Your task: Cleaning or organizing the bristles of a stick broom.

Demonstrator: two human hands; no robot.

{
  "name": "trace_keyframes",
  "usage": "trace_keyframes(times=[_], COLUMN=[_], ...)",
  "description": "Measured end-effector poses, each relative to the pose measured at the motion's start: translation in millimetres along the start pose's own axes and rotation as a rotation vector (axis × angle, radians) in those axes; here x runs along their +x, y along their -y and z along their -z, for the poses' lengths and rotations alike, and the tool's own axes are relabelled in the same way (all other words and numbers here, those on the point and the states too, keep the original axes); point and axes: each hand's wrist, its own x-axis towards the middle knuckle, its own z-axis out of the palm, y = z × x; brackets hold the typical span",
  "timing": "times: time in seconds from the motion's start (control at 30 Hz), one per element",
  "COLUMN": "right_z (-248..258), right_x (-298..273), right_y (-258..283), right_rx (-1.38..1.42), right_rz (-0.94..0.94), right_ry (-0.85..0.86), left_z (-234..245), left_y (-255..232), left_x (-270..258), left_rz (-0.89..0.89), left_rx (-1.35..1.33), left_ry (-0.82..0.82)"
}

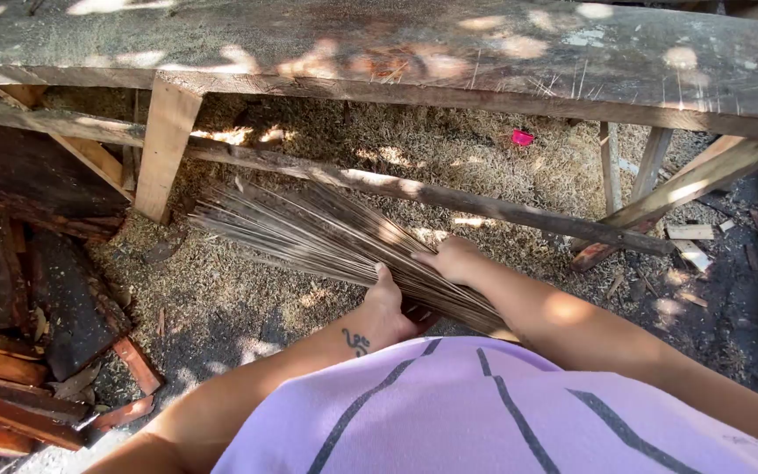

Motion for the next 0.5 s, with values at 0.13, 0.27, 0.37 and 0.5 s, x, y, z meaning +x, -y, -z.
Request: trace_keyframes(times=[0.13, 0.27, 0.37, 0.5], right_z=[-14, 0, 36, 58], right_x=[30, 18, -34, -59], right_y=[-22, -23, 3, 23], right_rx=[-0.065, 0.045, 0.35, 0.518], right_rz=[-0.02, -0.064, -0.046, 0.082], right_ry=[0.022, 0.086, 0.219, 0.177], left_z=[-1, -10, -11, -13], left_y=[-8, -11, -13, -15], left_x=[-5, -15, -31, -42], left_rz=[0.037, 0.019, 0.002, -0.025], left_rx=[0.052, 0.164, 0.185, 0.172], left_ry=[0.038, 0.061, 0.025, -0.036])
